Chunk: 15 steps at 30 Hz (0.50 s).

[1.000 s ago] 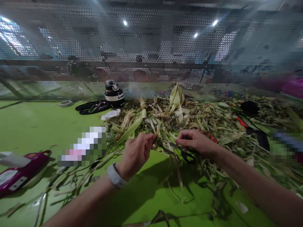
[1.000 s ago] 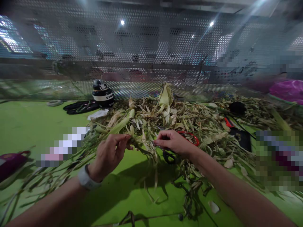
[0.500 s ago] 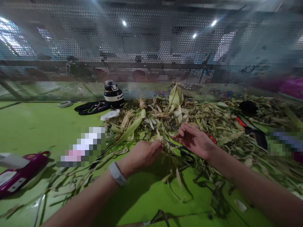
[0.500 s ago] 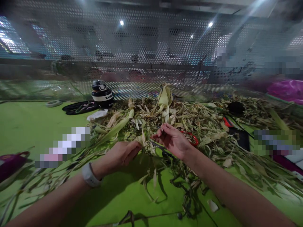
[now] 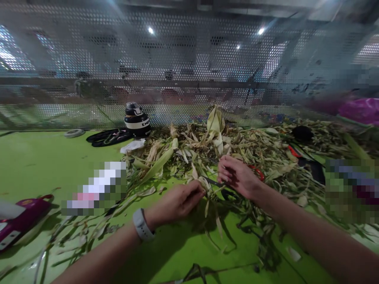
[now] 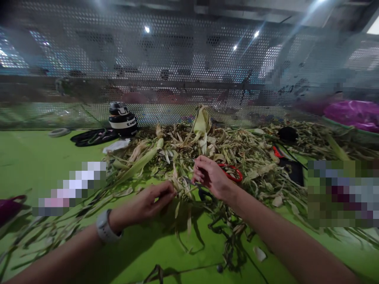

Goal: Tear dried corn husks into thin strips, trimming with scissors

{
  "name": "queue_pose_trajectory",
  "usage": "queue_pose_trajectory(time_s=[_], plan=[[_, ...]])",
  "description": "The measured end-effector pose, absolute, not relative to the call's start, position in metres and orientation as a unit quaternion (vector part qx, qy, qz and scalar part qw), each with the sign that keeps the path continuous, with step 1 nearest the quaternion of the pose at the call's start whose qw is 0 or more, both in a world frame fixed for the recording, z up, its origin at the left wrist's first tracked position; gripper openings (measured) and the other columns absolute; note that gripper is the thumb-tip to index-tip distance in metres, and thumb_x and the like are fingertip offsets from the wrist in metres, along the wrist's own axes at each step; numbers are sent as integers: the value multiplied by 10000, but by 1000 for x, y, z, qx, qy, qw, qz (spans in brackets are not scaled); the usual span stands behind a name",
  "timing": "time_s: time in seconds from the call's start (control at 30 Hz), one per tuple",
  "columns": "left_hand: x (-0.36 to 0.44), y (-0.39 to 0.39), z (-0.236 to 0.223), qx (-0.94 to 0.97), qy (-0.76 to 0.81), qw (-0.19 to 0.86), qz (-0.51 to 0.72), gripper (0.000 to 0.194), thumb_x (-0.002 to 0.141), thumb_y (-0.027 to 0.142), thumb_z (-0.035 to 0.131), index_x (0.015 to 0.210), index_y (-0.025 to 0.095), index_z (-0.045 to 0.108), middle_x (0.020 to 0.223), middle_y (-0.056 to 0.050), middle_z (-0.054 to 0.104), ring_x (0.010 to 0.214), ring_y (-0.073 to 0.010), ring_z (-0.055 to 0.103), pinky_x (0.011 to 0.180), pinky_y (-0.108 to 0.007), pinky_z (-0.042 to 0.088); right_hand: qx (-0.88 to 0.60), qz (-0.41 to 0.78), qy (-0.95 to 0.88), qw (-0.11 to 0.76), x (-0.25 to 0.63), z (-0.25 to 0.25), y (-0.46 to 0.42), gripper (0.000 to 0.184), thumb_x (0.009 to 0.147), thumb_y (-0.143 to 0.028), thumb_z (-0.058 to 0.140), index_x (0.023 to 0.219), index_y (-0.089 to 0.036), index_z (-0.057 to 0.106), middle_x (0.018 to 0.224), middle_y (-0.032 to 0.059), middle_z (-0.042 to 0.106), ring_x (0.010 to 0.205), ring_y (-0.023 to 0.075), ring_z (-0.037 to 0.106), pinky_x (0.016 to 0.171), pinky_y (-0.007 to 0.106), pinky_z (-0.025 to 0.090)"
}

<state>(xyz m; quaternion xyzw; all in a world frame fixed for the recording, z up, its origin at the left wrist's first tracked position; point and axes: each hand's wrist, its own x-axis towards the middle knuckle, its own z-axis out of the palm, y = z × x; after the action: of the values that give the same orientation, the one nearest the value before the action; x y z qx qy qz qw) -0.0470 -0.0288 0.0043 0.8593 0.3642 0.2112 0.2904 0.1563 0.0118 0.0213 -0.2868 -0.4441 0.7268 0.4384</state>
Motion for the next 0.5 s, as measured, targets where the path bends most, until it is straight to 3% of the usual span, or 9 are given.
queue_pose_trajectory(time_s=[0.1,0.2,0.3,0.5], plan=[[-46,-27,0,825,365,347,254,211,906,304,332,802,186,472,721,-7,576,636,-115,509,599,-242,393,-296,692,-522,401,156,23,8,195,798,-285,577,694,-187,445,516,-81,419,463,67,386,639,264,423],[-44,-29,0,794,368,394,280,209,899,322,362,815,181,492,719,-7,571,645,-116,511,604,-243,410,-350,627,-612,331,154,21,4,250,787,-386,597,774,-185,447,583,-60,479,558,90,457,599,233,386],[-41,-31,1,753,356,461,304,214,889,350,383,814,180,488,739,-2,539,665,-111,496,615,-236,426,-384,542,-699,267,154,17,1,319,761,-448,611,841,-187,447,641,-58,461,578,91,422,523,204,329],[-37,-31,0,615,306,668,287,230,860,416,437,822,190,421,666,19,568,541,-100,541,549,-240,439,-344,428,-801,238,154,16,1,287,841,-442,501,771,-164,526,692,-29,467,646,105,421,605,220,349]])
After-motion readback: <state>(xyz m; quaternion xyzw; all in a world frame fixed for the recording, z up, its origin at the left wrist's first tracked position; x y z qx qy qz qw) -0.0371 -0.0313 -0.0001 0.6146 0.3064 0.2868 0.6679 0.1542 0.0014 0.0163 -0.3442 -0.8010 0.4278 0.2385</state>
